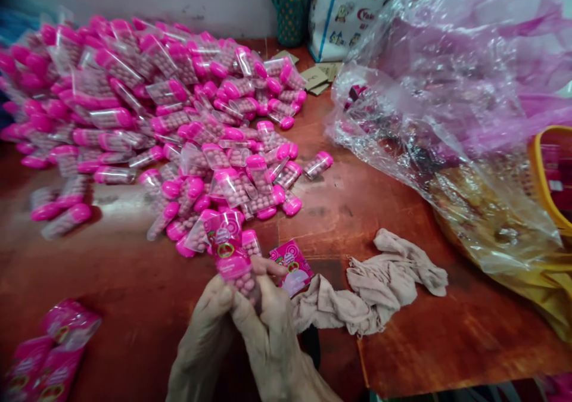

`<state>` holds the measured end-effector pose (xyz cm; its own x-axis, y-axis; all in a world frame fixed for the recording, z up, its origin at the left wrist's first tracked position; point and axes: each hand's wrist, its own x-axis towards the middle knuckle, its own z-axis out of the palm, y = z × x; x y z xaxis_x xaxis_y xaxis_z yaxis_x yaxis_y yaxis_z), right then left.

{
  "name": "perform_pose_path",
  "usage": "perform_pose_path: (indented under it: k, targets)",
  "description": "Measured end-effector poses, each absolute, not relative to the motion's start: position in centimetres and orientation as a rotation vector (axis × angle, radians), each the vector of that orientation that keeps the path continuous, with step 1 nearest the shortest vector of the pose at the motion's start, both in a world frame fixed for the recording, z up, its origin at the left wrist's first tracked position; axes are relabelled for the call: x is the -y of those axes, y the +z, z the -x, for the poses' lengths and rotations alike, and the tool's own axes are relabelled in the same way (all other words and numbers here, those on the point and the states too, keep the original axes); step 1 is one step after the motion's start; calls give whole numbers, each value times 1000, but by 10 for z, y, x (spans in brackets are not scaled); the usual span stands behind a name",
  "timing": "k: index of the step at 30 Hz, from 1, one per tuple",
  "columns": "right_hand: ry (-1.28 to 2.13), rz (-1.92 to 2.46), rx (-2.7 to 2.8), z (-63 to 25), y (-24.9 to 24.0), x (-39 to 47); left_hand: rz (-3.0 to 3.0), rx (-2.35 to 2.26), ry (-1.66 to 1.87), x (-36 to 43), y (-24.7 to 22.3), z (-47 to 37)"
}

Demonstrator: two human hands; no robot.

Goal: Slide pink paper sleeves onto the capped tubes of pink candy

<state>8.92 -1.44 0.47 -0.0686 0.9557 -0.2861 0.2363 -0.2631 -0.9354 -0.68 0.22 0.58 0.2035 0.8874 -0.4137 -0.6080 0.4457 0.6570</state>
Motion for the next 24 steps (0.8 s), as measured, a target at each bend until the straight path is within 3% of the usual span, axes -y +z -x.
perform_pose_path:
  k: [5, 9, 16, 24]
  targets:
    - [1138, 1534, 1615, -106, 16, 12, -397, -1067, 1217, 1, 3, 13]
    - [861, 1581, 1482, -116, 29, 6, -537, -1032, 1099, 8, 3, 16]
    - [1525, 1337, 1003, -115, 24, 11, -564, -919, 930, 22, 11, 4]
    - [1168, 1404, 1063, -100, 23, 27, -549, -1095, 1041, 42, 17, -5]
